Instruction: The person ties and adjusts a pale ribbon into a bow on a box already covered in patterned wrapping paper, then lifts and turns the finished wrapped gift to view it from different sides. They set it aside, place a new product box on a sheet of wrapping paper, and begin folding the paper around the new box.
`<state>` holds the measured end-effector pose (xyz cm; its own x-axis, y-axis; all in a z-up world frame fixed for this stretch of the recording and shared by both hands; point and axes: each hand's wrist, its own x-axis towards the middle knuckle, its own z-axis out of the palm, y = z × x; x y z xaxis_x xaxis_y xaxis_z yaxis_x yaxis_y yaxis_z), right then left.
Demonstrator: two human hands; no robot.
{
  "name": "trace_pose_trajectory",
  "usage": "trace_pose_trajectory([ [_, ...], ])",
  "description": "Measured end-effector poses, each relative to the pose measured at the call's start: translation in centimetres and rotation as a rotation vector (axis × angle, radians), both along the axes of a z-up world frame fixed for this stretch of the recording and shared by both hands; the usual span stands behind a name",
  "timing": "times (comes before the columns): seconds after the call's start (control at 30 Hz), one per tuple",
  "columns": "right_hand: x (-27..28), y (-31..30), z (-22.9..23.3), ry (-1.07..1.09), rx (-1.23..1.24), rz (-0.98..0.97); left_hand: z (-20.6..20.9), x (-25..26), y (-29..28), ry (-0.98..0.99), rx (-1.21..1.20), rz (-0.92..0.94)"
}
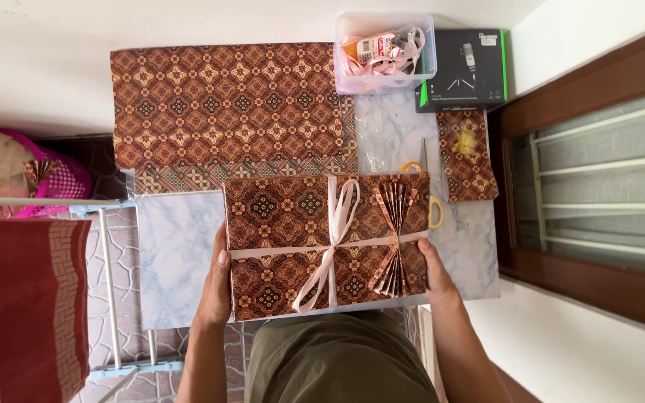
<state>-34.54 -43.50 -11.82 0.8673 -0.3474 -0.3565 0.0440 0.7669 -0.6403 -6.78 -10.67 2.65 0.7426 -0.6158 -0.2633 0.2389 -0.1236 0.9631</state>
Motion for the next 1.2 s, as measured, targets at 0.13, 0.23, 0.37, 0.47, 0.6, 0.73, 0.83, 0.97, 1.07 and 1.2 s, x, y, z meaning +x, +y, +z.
trace_pose_trajectory([
  [0.13, -0.2, 0.1, -0.1, 0.191, -0.063, -0.104, 0.3, -1.2, -1.0, 0.069, 0.04, 0.064],
  [0.23, -0.2, -0.5, -0.3, 0.107, -0.05, -0.084, 0.4, -2.1, -1.5, 0.079, 0.018, 0.086],
  [0.37, -0.4, -1.3, -0.3, 0.154, -0.014, -0.103, 0.0, -3.4, -1.7, 0.115, 0.037, 0.101],
  [0.47, -0.5, -1.7, 0.5, 0.135, -0.025, -0.077, -0.7, -3.9, -1.8, 0.157, 0.064, 0.116],
  [0.6, -0.3, -2.1, 2.2, 0.126, -0.041, -0.059, -2.2, -4.4, -1.6, 0.177, 0.088, 0.13],
  [0.73, 0.1, -2.1, 4.1, 0.176, -0.005, -0.071, -4.3, -4.2, -1.8, 0.294, 0.121, 0.195],
  [0.83, 0.8, -2.2, 5.2, 0.231, -0.002, -0.097, -5.1, -4.1, -2.1, 0.355, 0.164, 0.248],
  [0.97, 1.4, -2.1, 6.1, 0.266, -0.019, -0.098, -4.6, -4.0, -2.4, 0.409, 0.175, 0.269],
  [1.07, 1.6, -2.1, 6.4, 0.258, 0.009, -0.084, -3.7, -3.9, -2.8, 0.409, 0.128, 0.258],
  [1.2, 1.9, -1.9, 6.7, 0.179, 0.006, -0.053, -2.8, -3.6, -2.9, 0.231, 0.093, 0.254],
])
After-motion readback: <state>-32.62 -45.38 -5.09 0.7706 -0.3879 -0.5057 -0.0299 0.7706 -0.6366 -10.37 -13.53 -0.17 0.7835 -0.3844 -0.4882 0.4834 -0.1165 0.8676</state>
